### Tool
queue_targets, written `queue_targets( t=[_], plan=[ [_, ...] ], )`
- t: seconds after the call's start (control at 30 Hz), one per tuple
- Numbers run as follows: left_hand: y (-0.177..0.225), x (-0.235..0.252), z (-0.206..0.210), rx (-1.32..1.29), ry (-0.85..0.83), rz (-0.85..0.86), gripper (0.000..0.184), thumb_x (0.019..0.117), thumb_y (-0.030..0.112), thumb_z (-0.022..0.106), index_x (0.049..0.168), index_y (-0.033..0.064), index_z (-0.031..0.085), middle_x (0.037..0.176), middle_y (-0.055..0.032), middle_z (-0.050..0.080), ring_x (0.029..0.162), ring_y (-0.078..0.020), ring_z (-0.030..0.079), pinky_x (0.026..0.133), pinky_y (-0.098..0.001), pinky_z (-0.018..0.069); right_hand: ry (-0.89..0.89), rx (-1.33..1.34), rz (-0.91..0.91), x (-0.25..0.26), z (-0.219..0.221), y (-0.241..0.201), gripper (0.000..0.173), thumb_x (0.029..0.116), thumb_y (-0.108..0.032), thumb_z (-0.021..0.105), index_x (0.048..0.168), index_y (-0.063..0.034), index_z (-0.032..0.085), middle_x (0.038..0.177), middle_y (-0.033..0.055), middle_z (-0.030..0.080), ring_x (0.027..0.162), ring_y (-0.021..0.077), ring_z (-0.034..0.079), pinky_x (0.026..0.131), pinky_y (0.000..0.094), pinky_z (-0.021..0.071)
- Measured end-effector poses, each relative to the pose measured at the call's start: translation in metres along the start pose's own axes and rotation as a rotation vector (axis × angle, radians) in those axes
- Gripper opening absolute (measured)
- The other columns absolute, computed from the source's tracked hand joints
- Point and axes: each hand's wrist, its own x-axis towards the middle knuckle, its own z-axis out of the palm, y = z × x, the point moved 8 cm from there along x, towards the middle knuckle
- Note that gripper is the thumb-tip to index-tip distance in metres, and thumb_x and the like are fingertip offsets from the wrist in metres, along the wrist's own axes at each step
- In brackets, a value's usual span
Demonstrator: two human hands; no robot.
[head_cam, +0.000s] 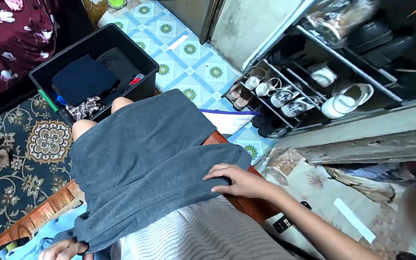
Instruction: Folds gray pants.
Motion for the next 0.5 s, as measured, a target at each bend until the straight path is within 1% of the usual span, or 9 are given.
queue_targets(
  t=[0.03, 0.13, 0.17, 0.23, 0.27, 0.33, 0.4, 0.47, 0.5],
  plan=[
    [0.001, 0.004, 0.001, 0.002, -0.039, -0.007, 0.01, 0.0898, 0.012, 0.061, 0.089, 0.0028, 0.06, 0.09, -0.0165, 0.058, 0.094, -0.0248, 0.057, 0.088, -0.0293, 0.0467, -0.022, 0.015, -0.022, 0.007, 0.011, -0.008, 0.029, 0.0897, -0.029, 0.078, 0.116, -0.0165, 0.076, 0.109, 0.0002, 0.07, 0.107, 0.0133, 0.063, 0.097, 0.0371, 0.0519],
    [0.005, 0.013, -0.002, -0.006, -0.123, -0.001, 0.008, 0.0892, 0.008, 0.058, 0.09, 0.0007, 0.057, 0.092, -0.019, 0.058, 0.093, -0.026, 0.058, 0.085, -0.0295, 0.048, -0.024, -0.041, -0.116, 0.016, 0.021, -0.019, 0.016, 0.0954, -0.027, 0.071, 0.1, -0.0128, 0.077, 0.094, -0.0003, 0.069, 0.094, 0.0138, 0.064, 0.089, 0.0363, 0.0515],
    [0.007, 0.015, -0.004, -0.012, -0.148, 0.0, 0.006, 0.089, 0.005, 0.057, 0.09, -0.0003, 0.057, 0.094, -0.0204, 0.058, 0.094, -0.0266, 0.058, 0.086, -0.0295, 0.0482, 0.017, -0.104, -0.148, 0.015, 0.015, -0.023, 0.015, 0.0969, -0.027, 0.068, 0.097, -0.0137, 0.076, 0.091, -0.002, 0.07, 0.091, 0.0136, 0.065, 0.087, 0.0377, 0.0515],
    [0.007, 0.018, -0.007, -0.009, -0.187, -0.003, 0.003, 0.0887, 0.002, 0.057, 0.091, -0.0006, 0.057, 0.102, -0.0235, 0.06, 0.102, -0.0278, 0.06, 0.092, -0.0302, 0.049, 0.16, -0.212, -0.225, 0.01, -0.007, -0.036, 0.017, 0.0974, -0.027, 0.062, 0.094, -0.0155, 0.075, 0.086, -0.0047, 0.069, 0.087, 0.0122, 0.065, 0.082, 0.0362, 0.0525],
    [0.006, 0.019, -0.01, 0.003, -0.193, -0.007, 0.002, 0.0891, 0.003, 0.058, 0.09, 0.0005, 0.058, 0.107, -0.0247, 0.061, 0.108, -0.0287, 0.059, 0.097, -0.0313, 0.0485, 0.237, -0.241, -0.257, 0.006, -0.02, -0.043, 0.019, 0.0974, -0.028, 0.061, 0.094, -0.0163, 0.075, 0.087, -0.0059, 0.068, 0.088, 0.0109, 0.064, 0.081, 0.0333, 0.0537],
    [0.003, 0.02, -0.017, 0.037, -0.168, -0.015, 0.004, 0.0902, 0.007, 0.062, 0.089, 0.0041, 0.061, 0.113, -0.025, 0.06, 0.115, -0.031, 0.057, 0.104, -0.0359, 0.0443, 0.351, -0.225, -0.287, -0.001, -0.047, -0.058, 0.021, 0.0978, -0.031, 0.06, 0.093, -0.0182, 0.076, 0.093, -0.0071, 0.066, 0.096, 0.008, 0.061, 0.086, 0.0283, 0.0531],
    [0.003, 0.022, -0.026, 0.06, -0.106, -0.006, 0.007, 0.0888, 0.011, 0.068, 0.086, 0.0065, 0.063, 0.106, -0.0216, 0.06, 0.109, -0.0304, 0.056, 0.101, -0.0374, 0.0416, 0.407, -0.141, -0.289, -0.007, -0.07, -0.071, 0.021, 0.0988, -0.032, 0.058, 0.094, -0.0181, 0.074, 0.103, -0.0071, 0.066, 0.107, 0.0062, 0.06, 0.095, 0.0266, 0.052],
    [0.007, 0.023, -0.031, 0.002, -0.093, 0.023, 0.009, 0.09, 0.012, 0.068, 0.087, 0.0066, 0.062, 0.1, -0.017, 0.057, 0.103, -0.0256, 0.054, 0.097, -0.0326, 0.0413, 0.43, -0.054, -0.287, -0.012, -0.086, -0.081, 0.021, 0.1011, -0.03, 0.055, 0.098, -0.0168, 0.071, 0.104, -0.0078, 0.068, 0.106, 0.0039, 0.063, 0.094, 0.0248, 0.054],
    [0.01, 0.024, -0.031, -0.049, -0.105, 0.047, 0.009, 0.0907, 0.012, 0.068, 0.088, 0.0057, 0.062, 0.101, -0.017, 0.059, 0.104, -0.0249, 0.055, 0.098, -0.0317, 0.0431, 0.43, -0.029, -0.267, -0.014, -0.09, -0.085, 0.022, 0.1031, -0.031, 0.051, 0.099, -0.0174, 0.069, 0.101, -0.0092, 0.067, 0.1, 0.0015, 0.064, 0.089, 0.0226, 0.0546]
  ],
)
